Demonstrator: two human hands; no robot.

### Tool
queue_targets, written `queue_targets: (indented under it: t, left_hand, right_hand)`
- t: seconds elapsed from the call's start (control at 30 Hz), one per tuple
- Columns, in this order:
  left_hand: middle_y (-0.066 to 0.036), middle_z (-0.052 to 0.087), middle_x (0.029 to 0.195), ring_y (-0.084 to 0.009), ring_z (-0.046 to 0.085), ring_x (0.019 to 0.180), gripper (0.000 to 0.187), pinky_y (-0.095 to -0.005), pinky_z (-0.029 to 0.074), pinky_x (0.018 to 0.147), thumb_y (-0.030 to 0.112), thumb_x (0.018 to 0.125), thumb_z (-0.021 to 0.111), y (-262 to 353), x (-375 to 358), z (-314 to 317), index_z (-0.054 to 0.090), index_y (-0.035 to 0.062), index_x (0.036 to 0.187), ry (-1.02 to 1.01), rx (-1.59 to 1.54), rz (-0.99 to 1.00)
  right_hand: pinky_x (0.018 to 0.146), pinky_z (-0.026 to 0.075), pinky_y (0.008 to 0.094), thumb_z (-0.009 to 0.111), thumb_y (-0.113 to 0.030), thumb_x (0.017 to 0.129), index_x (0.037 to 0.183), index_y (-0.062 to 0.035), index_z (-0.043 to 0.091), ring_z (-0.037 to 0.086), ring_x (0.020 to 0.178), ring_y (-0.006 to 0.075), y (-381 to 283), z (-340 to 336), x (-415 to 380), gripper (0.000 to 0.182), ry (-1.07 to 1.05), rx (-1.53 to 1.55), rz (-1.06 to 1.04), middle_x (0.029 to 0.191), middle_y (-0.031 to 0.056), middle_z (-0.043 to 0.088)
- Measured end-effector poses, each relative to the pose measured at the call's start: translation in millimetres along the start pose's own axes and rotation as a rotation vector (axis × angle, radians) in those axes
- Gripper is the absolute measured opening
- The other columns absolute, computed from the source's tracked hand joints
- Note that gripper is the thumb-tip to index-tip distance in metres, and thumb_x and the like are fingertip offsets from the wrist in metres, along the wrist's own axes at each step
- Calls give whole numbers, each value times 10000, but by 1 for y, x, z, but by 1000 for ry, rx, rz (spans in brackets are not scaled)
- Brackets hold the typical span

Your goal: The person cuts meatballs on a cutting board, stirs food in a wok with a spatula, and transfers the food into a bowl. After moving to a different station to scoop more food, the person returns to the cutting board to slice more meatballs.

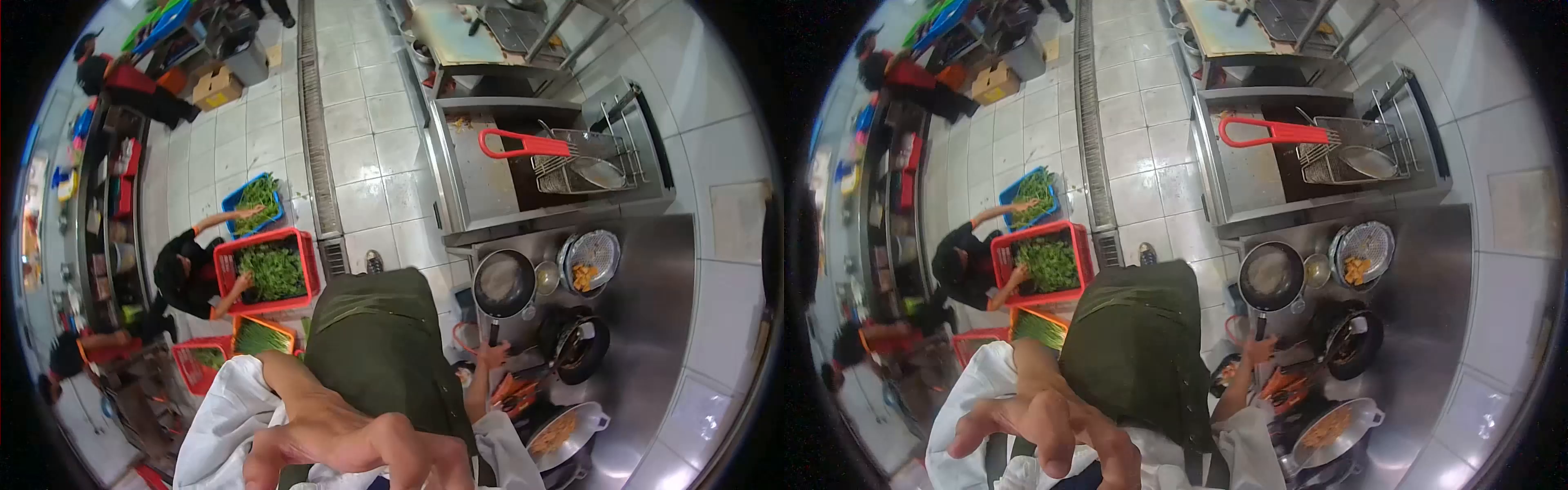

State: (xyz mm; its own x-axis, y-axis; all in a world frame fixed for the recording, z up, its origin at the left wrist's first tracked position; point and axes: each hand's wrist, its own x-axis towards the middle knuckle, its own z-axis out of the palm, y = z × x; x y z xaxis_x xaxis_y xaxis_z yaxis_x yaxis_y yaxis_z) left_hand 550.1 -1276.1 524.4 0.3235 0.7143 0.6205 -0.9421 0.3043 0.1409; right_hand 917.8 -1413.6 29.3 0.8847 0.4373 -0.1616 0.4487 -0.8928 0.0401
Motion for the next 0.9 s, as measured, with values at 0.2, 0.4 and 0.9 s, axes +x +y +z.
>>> queue_targets:
  t: [0.2,0.4,0.9]
  left_hand:
    - [-261,519,1074,-306,572,816,913,-360,429,606,625,752,745,63,76,-47,368,19,1320,-41,-167,-112]
    - [-225,527,1007,-270,539,740,838,-357,401,573,593,791,728,142,141,-107,377,42,1316,-96,-75,-139]
    - [-136,537,862,-216,513,652,719,-338,384,559,606,820,700,319,320,-269,437,47,1188,-112,133,4]
  right_hand:
    - [940,403,534,648,-306,801,1329,-41,479,517,1136,397,-68,-53,-84,615,315,208,-185,1269,215,506]
    - [804,464,338,610,-289,935,1221,-3,581,562,896,196,-187,61,-121,406,-528,1228,-524,1018,79,600]
    - [743,455,254,519,-387,1036,1251,-80,617,577,835,96,-636,-159,-43,387,-1391,673,-500,949,10,658]
